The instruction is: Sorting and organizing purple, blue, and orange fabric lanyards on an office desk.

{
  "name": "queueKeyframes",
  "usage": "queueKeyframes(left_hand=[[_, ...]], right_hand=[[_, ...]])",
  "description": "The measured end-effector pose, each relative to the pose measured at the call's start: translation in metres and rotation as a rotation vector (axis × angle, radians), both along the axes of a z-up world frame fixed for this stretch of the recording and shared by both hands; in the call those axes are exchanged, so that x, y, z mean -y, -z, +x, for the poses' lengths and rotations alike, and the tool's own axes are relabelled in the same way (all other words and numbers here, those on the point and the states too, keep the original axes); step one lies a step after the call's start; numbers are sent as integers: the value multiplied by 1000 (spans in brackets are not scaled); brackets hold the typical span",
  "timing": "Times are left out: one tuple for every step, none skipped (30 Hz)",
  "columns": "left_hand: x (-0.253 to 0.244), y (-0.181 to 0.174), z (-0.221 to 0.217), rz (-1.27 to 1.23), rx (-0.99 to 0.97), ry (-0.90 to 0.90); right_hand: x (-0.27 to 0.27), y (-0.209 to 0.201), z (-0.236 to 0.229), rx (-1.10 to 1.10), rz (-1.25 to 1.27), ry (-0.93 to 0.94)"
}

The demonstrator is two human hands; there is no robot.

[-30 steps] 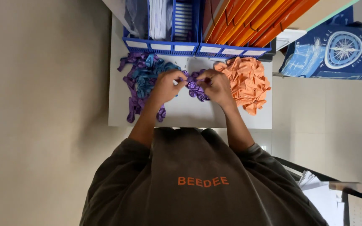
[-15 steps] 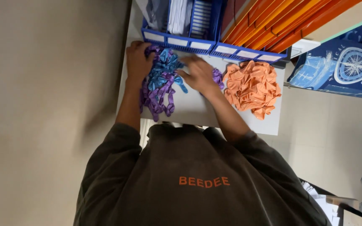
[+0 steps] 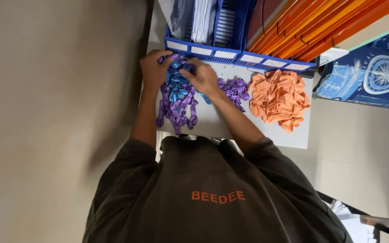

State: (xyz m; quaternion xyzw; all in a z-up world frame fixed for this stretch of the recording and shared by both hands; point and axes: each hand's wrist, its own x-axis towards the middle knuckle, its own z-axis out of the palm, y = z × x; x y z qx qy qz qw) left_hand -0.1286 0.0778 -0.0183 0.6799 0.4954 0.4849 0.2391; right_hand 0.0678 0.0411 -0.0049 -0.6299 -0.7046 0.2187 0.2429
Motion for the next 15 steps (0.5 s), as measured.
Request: queueKeyframes(left_hand=[[2, -5, 0, -2, -1, 3], [5, -9, 0, -17, 55, 7], [5, -15, 1, -28, 111, 10], [2, -18, 1, -25, 111, 13], [3, -20, 0, -40, 133, 25], [4, -23, 0, -55, 154, 38], [2, -20, 1, -58, 153, 47], [0, -17, 1, -48, 152, 63], [-3, -15, 1, -35, 153, 74], [-5, -18, 3, -34, 153, 79], [-4, -20, 2, -39, 169, 98], [-3, -21, 2, -44, 186, 117], [0, -19, 4, -49, 184, 122], [4, -17, 6, -79, 207, 146], [4, -17, 9, -104, 233, 170]], right_hand=[[6, -1, 5, -1, -2, 3], [13, -3, 10, 16, 43, 48], [17, -5, 16, 33, 91, 92], [17, -4, 14, 33, 93, 95], [20, -2, 11, 114, 131, 107], [24, 0, 9, 195, 169, 119], [24, 7, 2, 195, 166, 128], [25, 14, -5, 230, 117, 124], [24, 21, -12, 265, 72, 114], [20, 27, -14, 266, 72, 119], [20, 34, -16, 194, 75, 85], [20, 42, -19, 122, 78, 52], [23, 35, -19, 120, 73, 57], [26, 27, -18, 50, 57, 64], [26, 18, -17, -17, 47, 71]])
